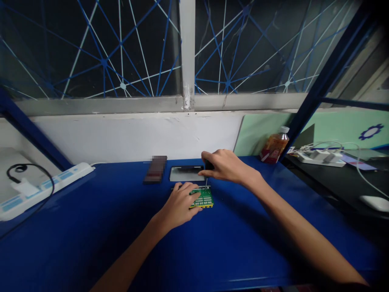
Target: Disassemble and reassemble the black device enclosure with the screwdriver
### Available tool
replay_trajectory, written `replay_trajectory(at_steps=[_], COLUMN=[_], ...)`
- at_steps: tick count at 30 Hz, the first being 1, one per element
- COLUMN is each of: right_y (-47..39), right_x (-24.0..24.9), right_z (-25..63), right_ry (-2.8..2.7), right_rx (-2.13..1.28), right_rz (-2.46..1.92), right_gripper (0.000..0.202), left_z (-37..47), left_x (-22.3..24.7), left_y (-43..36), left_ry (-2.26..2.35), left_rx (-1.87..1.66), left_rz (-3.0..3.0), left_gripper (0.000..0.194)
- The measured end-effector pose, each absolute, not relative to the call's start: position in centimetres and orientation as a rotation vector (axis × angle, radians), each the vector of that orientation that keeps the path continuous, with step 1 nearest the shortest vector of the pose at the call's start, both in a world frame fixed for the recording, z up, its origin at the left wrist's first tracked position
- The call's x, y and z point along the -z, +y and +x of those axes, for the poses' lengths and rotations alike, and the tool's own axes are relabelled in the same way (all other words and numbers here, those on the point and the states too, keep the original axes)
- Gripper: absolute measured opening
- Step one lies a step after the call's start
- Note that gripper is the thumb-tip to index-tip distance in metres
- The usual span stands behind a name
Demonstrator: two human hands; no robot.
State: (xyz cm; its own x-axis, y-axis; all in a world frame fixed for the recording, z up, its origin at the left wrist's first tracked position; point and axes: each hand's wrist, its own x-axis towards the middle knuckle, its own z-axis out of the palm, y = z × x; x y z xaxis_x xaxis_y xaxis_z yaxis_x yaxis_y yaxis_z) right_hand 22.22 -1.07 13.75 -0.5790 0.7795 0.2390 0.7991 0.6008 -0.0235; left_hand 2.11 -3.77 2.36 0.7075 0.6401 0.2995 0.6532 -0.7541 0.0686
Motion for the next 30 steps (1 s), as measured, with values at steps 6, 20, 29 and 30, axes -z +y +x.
replay_trajectory(at_steps=[6, 20, 29, 30], right_y=[-1.5, -0.9, -0.6, -0.6], right_x=[-13.8, -14.3, -13.8, -13.9], right_z=[22.4, 23.5, 23.2, 23.4], right_ry=[-2.640, -2.652, -2.588, -2.610], right_rx=[0.015, -0.196, -0.097, -0.169], right_rz=[-1.152, -1.154, -1.220, -1.180], right_gripper=[0.022, 0.036, 0.033, 0.034], left_z=[2.1, 2.0, 2.1, 2.1], left_x=[-2.2, -2.1, -2.4, -2.5], left_y=[-3.7, -3.8, -3.9, -3.9], left_ry=[-1.063, -1.072, -1.083, -1.082], left_rx=[0.490, 0.491, 0.476, 0.471], left_rz=[-2.860, -2.869, -2.870, -2.870], left_gripper=[0.034, 0.035, 0.034, 0.034])
